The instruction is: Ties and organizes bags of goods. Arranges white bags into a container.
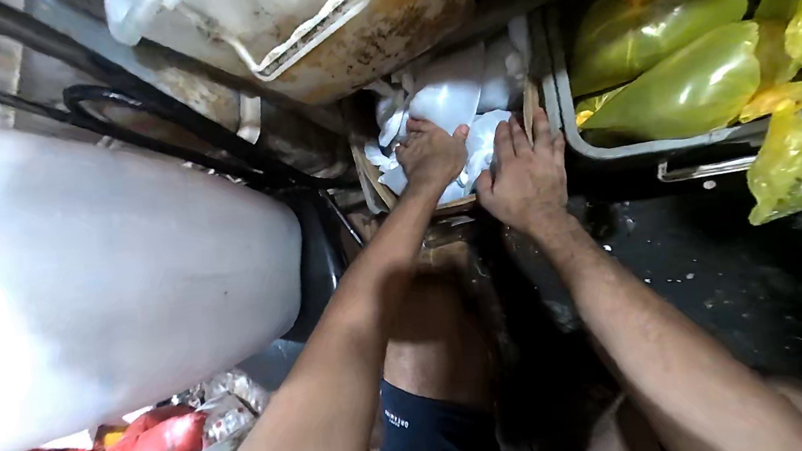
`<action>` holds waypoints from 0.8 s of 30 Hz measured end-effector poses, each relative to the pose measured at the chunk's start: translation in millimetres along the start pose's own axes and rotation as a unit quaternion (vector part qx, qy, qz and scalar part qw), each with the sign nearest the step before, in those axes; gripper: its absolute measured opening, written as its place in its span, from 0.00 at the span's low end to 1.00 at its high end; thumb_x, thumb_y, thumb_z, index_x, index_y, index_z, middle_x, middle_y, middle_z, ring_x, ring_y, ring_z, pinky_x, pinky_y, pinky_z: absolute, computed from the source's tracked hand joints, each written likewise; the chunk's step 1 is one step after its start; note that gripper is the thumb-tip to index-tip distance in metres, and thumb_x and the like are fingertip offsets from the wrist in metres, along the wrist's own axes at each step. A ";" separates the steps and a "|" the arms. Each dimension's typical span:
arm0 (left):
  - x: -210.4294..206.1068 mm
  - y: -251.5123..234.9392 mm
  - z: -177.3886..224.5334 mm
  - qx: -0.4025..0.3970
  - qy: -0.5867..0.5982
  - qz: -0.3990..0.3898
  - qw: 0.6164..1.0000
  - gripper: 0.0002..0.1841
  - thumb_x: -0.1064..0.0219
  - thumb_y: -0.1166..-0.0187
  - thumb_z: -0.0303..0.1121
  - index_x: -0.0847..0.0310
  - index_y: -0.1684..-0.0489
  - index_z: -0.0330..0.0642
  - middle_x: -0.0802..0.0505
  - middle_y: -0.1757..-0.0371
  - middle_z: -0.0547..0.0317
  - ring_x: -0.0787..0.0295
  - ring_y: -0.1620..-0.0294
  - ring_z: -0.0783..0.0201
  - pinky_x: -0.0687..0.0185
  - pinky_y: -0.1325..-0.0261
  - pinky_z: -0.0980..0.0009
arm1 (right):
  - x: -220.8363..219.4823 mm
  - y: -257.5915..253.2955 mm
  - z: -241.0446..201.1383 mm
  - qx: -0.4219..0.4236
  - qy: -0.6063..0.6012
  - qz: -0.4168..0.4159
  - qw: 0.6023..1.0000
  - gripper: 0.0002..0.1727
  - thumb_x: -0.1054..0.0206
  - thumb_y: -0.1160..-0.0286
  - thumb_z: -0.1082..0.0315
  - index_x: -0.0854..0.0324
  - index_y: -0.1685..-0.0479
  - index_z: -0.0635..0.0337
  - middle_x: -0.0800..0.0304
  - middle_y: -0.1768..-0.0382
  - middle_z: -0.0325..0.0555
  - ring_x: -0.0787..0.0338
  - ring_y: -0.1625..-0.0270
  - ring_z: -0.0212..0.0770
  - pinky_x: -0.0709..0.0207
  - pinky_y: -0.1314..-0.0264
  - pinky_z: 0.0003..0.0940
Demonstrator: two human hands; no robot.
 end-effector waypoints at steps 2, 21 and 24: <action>5.5 2.7 -11.3 0.004 0.033 -0.029 0.999 0.61 0.49 0.25 0.76 0.58 0.09 0.24 0.25 0.19 0.27 0.26 0.19 0.37 0.30 0.21 0.39 | 17.6 8.7 -7.0 0.007 -0.001 -0.073 0.997 0.44 0.47 0.21 0.45 0.43 0.10 0.66 0.45 0.09 0.64 0.59 0.05 0.70 0.61 0.09 0.75; 197.0 465.6 -252.8 -0.201 0.019 -0.519 0.831 0.29 0.37 0.16 0.54 0.17 0.32 0.37 0.11 0.34 0.37 0.15 0.30 0.42 0.26 0.25 0.37 | 460.1 481.5 -101.6 -0.464 -0.262 -0.168 0.829 0.24 0.39 0.12 0.56 0.20 0.24 0.57 0.12 0.32 0.56 0.12 0.30 0.50 0.23 0.23 0.55; 234.1 457.9 -249.9 -0.224 -0.034 -0.527 0.819 0.32 0.40 0.15 0.58 0.13 0.43 0.32 0.09 0.41 0.34 0.12 0.37 0.39 0.24 0.30 0.36 | 492.6 562.6 -127.5 -0.561 -0.338 0.011 0.755 0.21 0.42 0.10 0.59 0.19 0.30 0.64 0.09 0.40 0.58 0.07 0.42 0.50 0.14 0.36 0.51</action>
Point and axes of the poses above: each hand's wrist, its own y-axis away from the middle knuckle, its own x-axis out of the back of the hand, z = x × y, the point moved 2 cm from there along -y, towards the middle knuckle
